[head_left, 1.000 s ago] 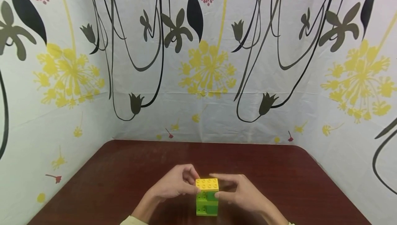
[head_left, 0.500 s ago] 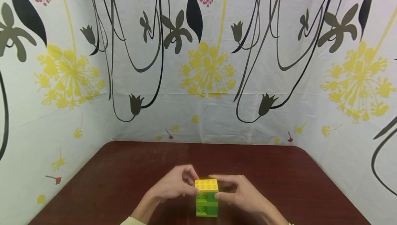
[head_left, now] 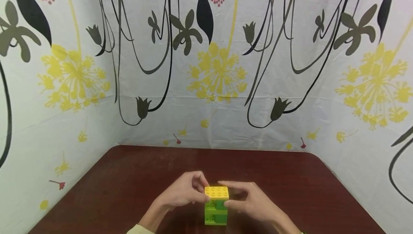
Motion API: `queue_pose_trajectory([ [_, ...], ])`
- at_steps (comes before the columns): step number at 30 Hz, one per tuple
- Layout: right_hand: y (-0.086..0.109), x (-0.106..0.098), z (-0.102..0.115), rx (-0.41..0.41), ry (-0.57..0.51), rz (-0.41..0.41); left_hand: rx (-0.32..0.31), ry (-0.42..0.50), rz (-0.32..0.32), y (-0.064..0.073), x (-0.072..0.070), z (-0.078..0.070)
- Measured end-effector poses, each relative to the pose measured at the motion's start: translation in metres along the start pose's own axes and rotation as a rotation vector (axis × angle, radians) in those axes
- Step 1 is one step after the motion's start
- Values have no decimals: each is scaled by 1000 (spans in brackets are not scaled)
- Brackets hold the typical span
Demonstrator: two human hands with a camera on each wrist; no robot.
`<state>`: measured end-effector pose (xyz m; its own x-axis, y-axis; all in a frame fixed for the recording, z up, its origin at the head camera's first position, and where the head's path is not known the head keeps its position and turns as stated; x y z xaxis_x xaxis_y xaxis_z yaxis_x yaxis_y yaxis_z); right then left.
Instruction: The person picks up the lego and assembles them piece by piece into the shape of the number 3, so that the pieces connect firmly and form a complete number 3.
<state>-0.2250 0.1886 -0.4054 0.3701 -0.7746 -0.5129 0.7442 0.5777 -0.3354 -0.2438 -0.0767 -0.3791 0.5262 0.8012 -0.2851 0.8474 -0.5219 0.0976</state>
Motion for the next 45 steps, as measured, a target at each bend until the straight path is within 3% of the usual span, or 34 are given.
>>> queue_pose_trajectory([
  [25,0,-2,2,118,-99,9,3,7,2,-2,1,2],
  [45,-1,-1,5,65,-29,10,8,30,18,-1,1,4],
])
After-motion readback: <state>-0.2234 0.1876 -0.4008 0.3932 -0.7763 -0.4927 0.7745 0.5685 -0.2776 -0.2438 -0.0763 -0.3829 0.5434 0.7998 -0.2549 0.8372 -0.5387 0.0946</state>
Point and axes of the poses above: each hand's wrist, its own y-axis away from the middle knuckle, its own x-axis out of the palm, z = x × y, the point moved 1 cm from there along -y, towards the middle knuckle, and after that the axes turned 9 degrees about -x, right-handed, at the moved point
